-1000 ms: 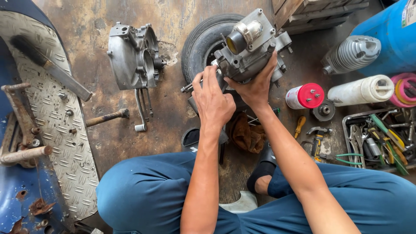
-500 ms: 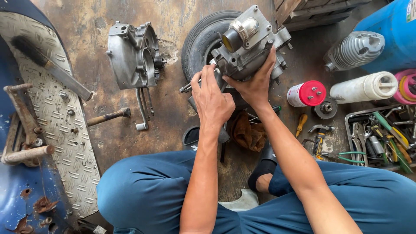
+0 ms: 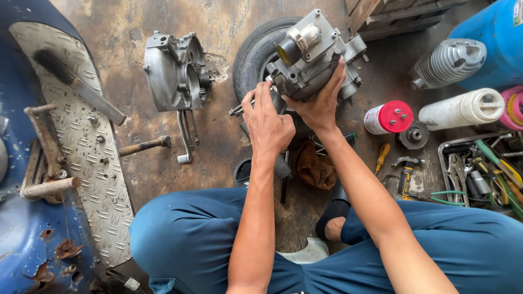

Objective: The person sits on the workshop floor holding a round metal engine cover and scrapes its edge and inner surface with a yellow-handled screwdriver. They then wipe the cover with a cloth and set it onto the engine assembly on the floor.

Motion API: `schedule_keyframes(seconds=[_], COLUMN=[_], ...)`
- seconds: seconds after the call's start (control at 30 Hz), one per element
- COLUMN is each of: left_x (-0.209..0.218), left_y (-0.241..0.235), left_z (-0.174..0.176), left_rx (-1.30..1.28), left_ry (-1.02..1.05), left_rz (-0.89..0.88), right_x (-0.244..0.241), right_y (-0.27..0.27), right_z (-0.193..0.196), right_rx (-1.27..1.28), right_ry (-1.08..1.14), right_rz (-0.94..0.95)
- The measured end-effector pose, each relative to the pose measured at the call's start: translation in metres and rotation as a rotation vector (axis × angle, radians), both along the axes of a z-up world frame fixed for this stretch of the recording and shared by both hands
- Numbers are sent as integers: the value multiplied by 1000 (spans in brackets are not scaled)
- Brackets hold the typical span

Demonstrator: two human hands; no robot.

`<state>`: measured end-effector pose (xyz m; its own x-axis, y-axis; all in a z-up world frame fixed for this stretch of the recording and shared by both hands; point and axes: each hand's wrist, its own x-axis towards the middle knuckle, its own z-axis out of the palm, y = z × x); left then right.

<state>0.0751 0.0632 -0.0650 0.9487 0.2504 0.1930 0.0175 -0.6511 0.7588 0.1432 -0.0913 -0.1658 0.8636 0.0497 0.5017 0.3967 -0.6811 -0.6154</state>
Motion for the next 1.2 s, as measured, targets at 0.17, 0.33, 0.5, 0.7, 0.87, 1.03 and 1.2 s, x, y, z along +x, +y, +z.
schedule_keyframes(seconds=[0.17,0.33,0.5,0.7,0.87,1.03,1.2], left_x=[3,8,30,47,43,40,53], left_y=[-3,-6,-17,-30,-12,12,39], left_z=[-25,-13,-23,-41,-23,-7,11], left_rx=[-36,-33,-86,-27,74,4,-121], left_ry=[36,39,96,130,273,359,486], left_rz=[-1,33,165,272,158,58,77], right_x=[-2,-1,0,0,-2,-9,-3], right_y=[1,7,17,11,9,-7,-25], right_z=[9,14,17,16,20,33,24], right_rx=[116,92,77,79,86,149,230], right_ry=[89,5,-52,-8,31,88,47], right_rz=[9,8,-63,-65,-54,60,133])
